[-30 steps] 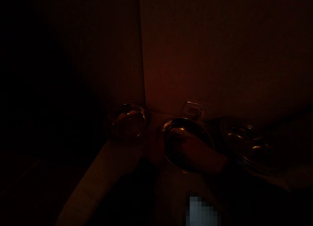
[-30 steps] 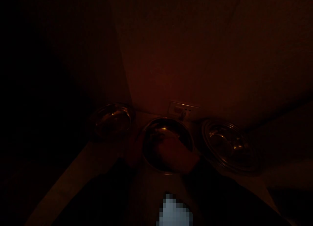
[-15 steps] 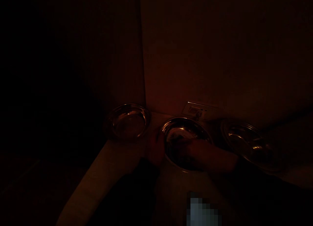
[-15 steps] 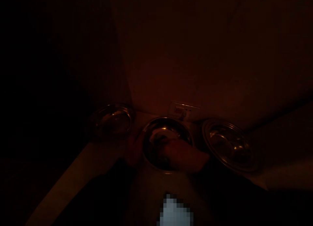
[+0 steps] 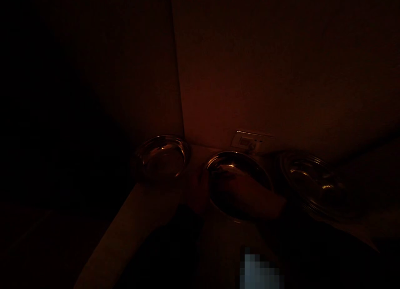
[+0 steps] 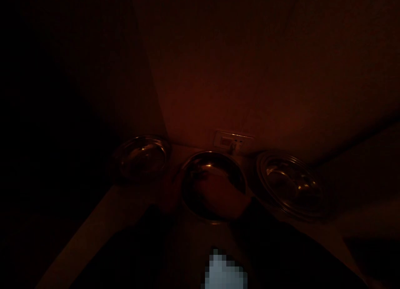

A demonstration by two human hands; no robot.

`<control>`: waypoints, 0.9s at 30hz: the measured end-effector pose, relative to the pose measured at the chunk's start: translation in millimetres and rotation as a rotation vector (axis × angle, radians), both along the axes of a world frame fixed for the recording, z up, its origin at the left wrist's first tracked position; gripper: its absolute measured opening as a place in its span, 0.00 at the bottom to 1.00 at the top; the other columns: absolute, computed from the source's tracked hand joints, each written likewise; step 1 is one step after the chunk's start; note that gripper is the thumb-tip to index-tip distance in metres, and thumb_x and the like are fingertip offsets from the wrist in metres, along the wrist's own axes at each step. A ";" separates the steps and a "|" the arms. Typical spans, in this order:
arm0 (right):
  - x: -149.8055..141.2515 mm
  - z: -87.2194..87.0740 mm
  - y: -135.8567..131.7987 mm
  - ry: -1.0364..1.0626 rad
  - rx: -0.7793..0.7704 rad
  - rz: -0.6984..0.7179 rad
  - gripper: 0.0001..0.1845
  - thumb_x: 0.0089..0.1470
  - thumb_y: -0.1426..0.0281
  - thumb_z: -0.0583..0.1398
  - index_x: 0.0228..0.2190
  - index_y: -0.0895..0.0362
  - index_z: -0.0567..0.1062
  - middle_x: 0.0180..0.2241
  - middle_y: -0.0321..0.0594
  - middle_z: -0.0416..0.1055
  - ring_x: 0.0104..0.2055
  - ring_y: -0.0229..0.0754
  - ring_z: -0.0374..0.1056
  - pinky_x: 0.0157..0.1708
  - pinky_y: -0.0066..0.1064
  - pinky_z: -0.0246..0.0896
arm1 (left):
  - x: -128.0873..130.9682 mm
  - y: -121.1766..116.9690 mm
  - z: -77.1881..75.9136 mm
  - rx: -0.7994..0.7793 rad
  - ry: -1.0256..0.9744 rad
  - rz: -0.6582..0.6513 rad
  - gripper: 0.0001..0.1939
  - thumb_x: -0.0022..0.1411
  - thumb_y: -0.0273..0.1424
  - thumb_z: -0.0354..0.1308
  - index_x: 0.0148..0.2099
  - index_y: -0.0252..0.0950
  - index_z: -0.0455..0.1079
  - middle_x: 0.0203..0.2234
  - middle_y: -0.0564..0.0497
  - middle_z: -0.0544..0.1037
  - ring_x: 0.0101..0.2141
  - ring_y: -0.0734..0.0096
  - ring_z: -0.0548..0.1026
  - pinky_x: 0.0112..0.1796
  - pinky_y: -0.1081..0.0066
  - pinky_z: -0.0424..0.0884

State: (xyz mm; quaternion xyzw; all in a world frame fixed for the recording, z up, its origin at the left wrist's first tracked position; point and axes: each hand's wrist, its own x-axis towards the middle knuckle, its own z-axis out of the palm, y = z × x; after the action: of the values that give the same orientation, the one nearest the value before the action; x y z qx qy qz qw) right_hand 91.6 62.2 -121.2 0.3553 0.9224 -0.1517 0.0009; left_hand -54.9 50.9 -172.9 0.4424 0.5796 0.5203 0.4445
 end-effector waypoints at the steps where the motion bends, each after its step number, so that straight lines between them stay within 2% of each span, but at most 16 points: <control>1: -2.1 -0.5 1.7 -0.011 0.005 -0.037 0.17 0.56 0.78 0.55 0.43 0.53 0.78 0.45 0.45 0.76 0.51 0.45 0.68 0.52 0.36 0.60 | -0.3 0.1 -0.1 0.005 0.000 0.000 0.17 0.64 0.31 0.47 0.49 0.33 0.73 0.45 0.45 0.79 0.47 0.62 0.75 0.50 0.64 0.67; 6: 2.5 -2.0 15.4 -0.091 -0.024 -0.214 0.18 0.58 0.74 0.56 0.48 0.53 0.76 0.47 0.47 0.75 0.49 0.45 0.70 0.48 0.32 0.62 | -1.6 0.2 -2.5 -0.010 0.015 -0.009 0.18 0.64 0.32 0.47 0.51 0.34 0.72 0.47 0.45 0.78 0.48 0.61 0.75 0.50 0.63 0.67; 10: 14.6 -3.6 26.2 -0.110 -0.008 -0.307 0.17 0.58 0.72 0.56 0.47 0.52 0.76 0.47 0.45 0.75 0.49 0.45 0.71 0.47 0.32 0.63 | -1.4 0.4 -3.3 -0.016 0.010 -0.035 0.19 0.64 0.33 0.47 0.53 0.33 0.71 0.49 0.44 0.77 0.49 0.60 0.74 0.51 0.62 0.66; 18: 20.2 2.7 26.9 -0.174 0.045 -0.355 0.14 0.60 0.68 0.55 0.44 0.55 0.77 0.44 0.48 0.76 0.47 0.45 0.72 0.46 0.31 0.63 | -2.0 -1.3 1.7 -0.085 0.072 0.050 0.18 0.61 0.37 0.52 0.47 0.33 0.73 0.43 0.43 0.79 0.45 0.58 0.75 0.47 0.61 0.68; 24: 24.8 4.9 28.6 -0.250 0.065 -0.413 0.15 0.62 0.67 0.53 0.42 0.58 0.77 0.39 0.51 0.77 0.40 0.48 0.75 0.37 0.33 0.65 | -1.6 -3.7 5.4 -0.097 0.087 0.081 0.14 0.57 0.33 0.54 0.44 0.32 0.72 0.40 0.42 0.79 0.42 0.59 0.76 0.44 0.61 0.70; 27: 26.7 4.0 28.9 -0.259 0.073 -0.413 0.15 0.62 0.67 0.53 0.41 0.57 0.77 0.38 0.50 0.77 0.40 0.49 0.74 0.37 0.34 0.65 | -0.1 -4.0 5.1 -0.111 0.103 0.065 0.14 0.58 0.33 0.54 0.44 0.32 0.72 0.41 0.42 0.79 0.43 0.58 0.76 0.45 0.61 0.70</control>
State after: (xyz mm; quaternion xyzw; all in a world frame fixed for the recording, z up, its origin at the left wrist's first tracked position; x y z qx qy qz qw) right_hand 118.3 91.0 -117.2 0.5525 0.8273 -0.0683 0.0751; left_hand -55.0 46.9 -167.8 0.4241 0.6437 0.4782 0.4209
